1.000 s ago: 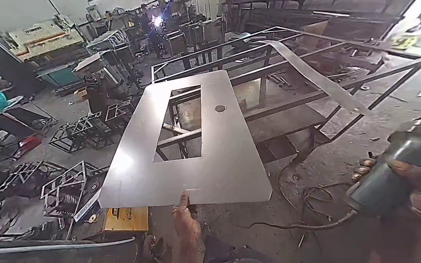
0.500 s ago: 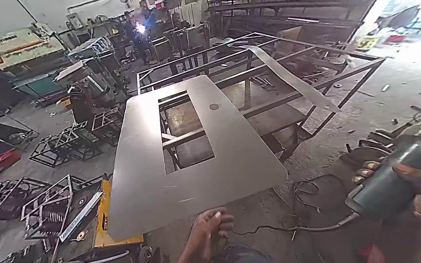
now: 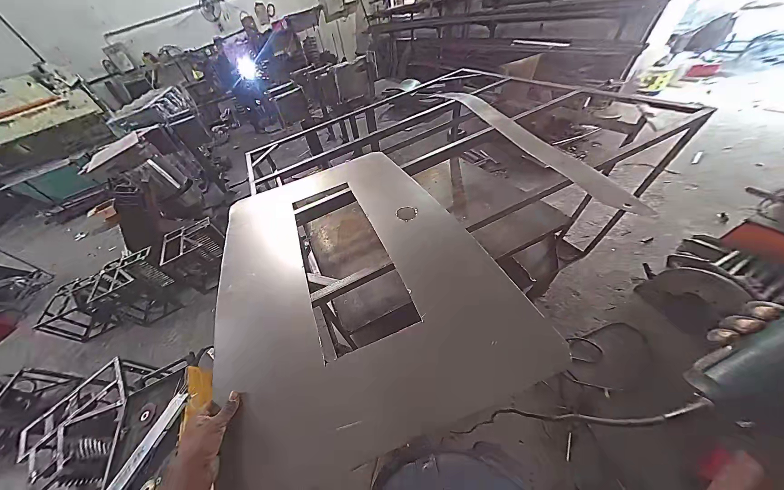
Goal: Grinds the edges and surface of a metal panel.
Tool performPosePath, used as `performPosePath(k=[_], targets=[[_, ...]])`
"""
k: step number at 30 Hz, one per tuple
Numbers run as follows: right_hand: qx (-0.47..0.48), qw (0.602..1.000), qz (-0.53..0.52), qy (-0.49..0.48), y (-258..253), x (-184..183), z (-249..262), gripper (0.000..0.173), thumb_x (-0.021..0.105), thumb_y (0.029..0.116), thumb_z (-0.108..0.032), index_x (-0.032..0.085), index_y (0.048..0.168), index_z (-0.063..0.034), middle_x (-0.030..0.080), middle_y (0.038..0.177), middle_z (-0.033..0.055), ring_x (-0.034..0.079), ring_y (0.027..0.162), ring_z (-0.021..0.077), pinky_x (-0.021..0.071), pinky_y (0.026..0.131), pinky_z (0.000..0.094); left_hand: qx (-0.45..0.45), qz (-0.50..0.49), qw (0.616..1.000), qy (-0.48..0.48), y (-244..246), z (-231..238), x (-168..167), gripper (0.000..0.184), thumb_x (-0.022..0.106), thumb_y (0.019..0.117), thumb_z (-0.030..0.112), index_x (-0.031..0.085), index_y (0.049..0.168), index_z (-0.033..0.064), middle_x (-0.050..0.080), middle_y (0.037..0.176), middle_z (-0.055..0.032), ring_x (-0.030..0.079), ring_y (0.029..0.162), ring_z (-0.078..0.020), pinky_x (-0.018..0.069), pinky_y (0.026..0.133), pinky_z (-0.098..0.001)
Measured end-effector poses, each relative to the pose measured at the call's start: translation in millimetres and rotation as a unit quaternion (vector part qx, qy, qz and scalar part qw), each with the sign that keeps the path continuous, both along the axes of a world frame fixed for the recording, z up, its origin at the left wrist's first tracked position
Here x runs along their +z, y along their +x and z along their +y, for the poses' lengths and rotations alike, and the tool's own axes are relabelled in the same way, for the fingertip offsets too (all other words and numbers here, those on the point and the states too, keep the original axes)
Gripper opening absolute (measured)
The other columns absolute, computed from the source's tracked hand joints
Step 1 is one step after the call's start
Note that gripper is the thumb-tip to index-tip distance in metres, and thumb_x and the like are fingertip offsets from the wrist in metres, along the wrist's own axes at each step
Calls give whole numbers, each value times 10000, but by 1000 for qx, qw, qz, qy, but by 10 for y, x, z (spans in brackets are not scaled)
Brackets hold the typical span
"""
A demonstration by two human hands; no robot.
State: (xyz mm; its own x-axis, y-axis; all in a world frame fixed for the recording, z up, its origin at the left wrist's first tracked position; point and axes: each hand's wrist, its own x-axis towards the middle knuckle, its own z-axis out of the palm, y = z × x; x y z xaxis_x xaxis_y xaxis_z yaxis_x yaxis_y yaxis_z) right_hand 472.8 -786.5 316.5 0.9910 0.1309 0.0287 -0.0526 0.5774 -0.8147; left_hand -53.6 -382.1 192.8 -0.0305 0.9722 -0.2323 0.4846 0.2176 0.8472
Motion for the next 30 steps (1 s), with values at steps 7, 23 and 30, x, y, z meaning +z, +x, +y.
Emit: performPosePath(k=[7, 23, 30], targets=[[41, 999, -31, -8, 544, -46, 174, 115, 481, 949, -151, 500, 1057, -116, 647, 824, 28, 693, 704, 143, 607, 630, 262, 86, -52, 994, 53, 126, -903, -43, 186, 684, 974, 181, 647, 1044, 13, 688, 847, -17, 670, 760, -67, 596, 755, -312], [194, 981, -12, -26, 2363, -363, 32, 175, 504, 937, -173, 519, 1103, -117, 664, 845, 20, 696, 694, 137, 611, 611, 280, 325, -204, 920, 74, 2263, -2409, -305, 182, 575, 1052, 192, 611, 1036, 14, 647, 794, -5, 659, 711, -55, 592, 702, -265], [148, 988, 7, -37, 2442, -175, -32, 88, 460, 927, -97, 499, 1006, -104, 667, 782, 28, 697, 649, 137, 607, 574, 272, 334, -299, 894, 15, 3573, -2518, -188, 334, 543, 1072, 254, 575, 1256, -23, 668, 1058, -167, 688, 924, -218, 598, 818, -420]])
